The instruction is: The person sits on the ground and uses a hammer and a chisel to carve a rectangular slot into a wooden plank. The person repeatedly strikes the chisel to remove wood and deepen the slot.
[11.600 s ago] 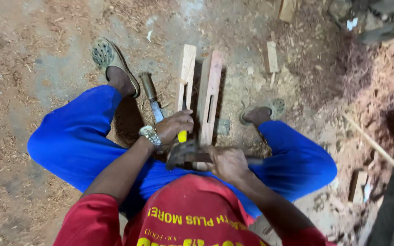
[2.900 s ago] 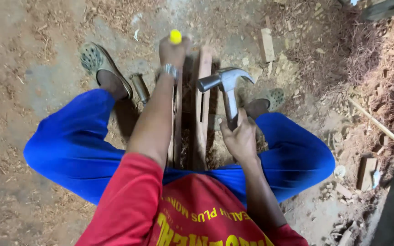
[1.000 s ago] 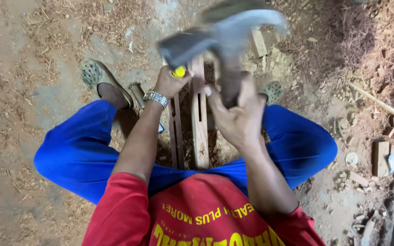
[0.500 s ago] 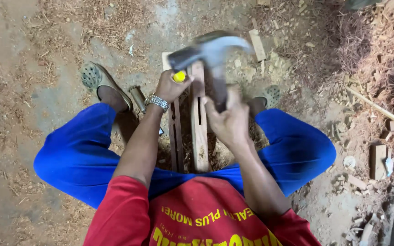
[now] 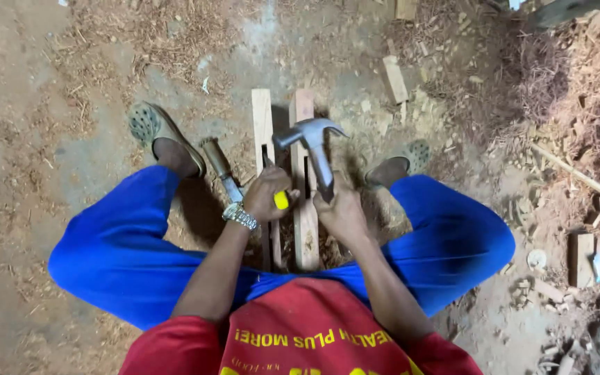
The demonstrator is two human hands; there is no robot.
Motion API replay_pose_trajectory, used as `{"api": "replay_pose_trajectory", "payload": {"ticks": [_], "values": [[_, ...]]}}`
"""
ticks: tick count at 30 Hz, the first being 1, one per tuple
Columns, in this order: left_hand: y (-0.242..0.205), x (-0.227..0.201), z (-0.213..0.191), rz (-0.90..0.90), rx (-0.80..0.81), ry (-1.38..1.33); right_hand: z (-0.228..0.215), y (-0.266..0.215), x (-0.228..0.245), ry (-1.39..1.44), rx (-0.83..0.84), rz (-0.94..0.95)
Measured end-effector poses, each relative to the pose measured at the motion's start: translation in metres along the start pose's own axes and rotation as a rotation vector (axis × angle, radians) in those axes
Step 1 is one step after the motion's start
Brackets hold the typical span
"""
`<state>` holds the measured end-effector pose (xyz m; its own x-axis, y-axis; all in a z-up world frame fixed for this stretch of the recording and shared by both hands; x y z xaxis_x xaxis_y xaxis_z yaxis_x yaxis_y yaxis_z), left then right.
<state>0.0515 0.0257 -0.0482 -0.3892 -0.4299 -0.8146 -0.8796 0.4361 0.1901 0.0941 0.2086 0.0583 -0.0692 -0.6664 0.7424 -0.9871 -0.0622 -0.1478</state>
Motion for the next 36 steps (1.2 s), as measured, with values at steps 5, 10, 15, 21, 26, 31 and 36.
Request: {"api": "replay_pose_trajectory", "payload": {"ticks": [5,10,15,21,26,31,36], "values": [[0.031,0.0,-0.013,-0.068,0.246,0.04,-0.017,-0.008,0.002,0.001,0.026,0.325],[0.11,0.082,-0.012,-0.497,0.19,-0.12,-0.023,-0.012,0.002,0.091,-0.059,0.171],[0.134,0.101,-0.034,-0.568,-0.373,-0.465,-0.032,-0.003,0.015,0.071,-0.039,0.287],[0.096,0.014,-0.066,-0.781,-0.075,-0.844,-0.039,-0.005,0.023,0.098,-0.071,0.103],[0.077,0.002,-0.111,-0.259,-0.41,-0.458,-0.045,-0.011,0.028,0.047,-0.133,0.061],[0.075,-0.023,-0.119,-0.206,-0.31,-0.327,-0.055,-0.02,0.042,0.041,-0.17,-0.015],[0.068,-0.05,-0.122,-0.097,-0.123,-0.15,-0.061,-0.034,0.043,0.009,-0.169,0.118]]}}
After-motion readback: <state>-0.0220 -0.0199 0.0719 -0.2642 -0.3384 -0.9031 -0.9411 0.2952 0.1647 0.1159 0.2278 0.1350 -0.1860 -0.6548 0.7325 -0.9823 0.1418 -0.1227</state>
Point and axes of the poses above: each hand's wrist, its own y-axis towards the middle knuckle, its own z-axis out of the palm, x = y × z, the point moved 5 cm from there along y, towards the middle knuckle, and after that the axes turned 4 degrees about x, right-handed, at the moved point
